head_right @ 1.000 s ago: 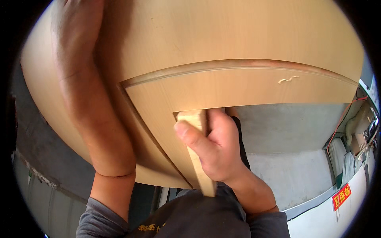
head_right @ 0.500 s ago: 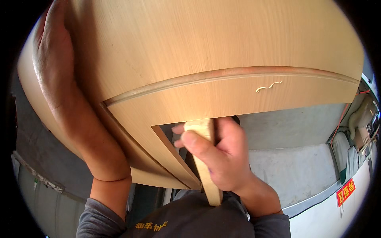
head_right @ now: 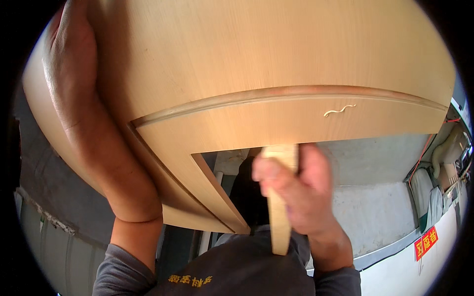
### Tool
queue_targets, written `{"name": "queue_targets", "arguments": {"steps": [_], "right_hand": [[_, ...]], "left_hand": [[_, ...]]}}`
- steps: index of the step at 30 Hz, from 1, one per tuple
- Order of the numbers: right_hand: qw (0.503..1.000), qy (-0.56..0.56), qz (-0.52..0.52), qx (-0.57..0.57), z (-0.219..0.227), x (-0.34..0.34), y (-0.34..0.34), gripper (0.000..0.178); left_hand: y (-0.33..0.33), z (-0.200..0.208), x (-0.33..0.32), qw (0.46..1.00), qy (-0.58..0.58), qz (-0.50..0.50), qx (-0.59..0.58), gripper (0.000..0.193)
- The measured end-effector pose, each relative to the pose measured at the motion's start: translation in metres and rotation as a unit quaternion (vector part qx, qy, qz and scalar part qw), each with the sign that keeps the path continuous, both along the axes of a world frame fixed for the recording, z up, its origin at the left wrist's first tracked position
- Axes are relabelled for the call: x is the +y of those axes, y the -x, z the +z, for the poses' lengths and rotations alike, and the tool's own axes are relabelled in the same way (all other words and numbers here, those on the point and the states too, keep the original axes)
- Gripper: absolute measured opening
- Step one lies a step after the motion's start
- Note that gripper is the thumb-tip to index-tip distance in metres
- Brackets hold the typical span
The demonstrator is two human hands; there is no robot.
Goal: The person applies a thin wooden strip to the edge of a large wooden panel. They use a heat gun to warm the edge and the strip, then press the strip into place using a small wooden block. The person repeats this process along the edge of the panel.
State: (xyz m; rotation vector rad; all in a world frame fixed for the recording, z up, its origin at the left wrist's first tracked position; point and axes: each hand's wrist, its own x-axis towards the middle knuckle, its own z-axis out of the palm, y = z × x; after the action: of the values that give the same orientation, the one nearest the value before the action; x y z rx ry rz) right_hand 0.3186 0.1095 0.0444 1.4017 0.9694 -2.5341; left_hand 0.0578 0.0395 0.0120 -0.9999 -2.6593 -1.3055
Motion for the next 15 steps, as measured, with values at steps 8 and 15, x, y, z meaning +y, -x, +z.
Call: {"name": "queue_targets", "arguments": {"steps": [8,15], "right_hand": [[0.997,0.043,0.049,0.028,0.006,-0.039,0.039,0.04],[0.999,0.048,-0.005,0.0,0.014,-0.019,0.022,0.032]], "left_hand": [[0.001,-0.001,-0.01,1.0,-0.017,-0.015,-0.013,0.06],[0.016,0.002,0.002,0.998,-0.04,-0.037,-0.009,0.059]]}}
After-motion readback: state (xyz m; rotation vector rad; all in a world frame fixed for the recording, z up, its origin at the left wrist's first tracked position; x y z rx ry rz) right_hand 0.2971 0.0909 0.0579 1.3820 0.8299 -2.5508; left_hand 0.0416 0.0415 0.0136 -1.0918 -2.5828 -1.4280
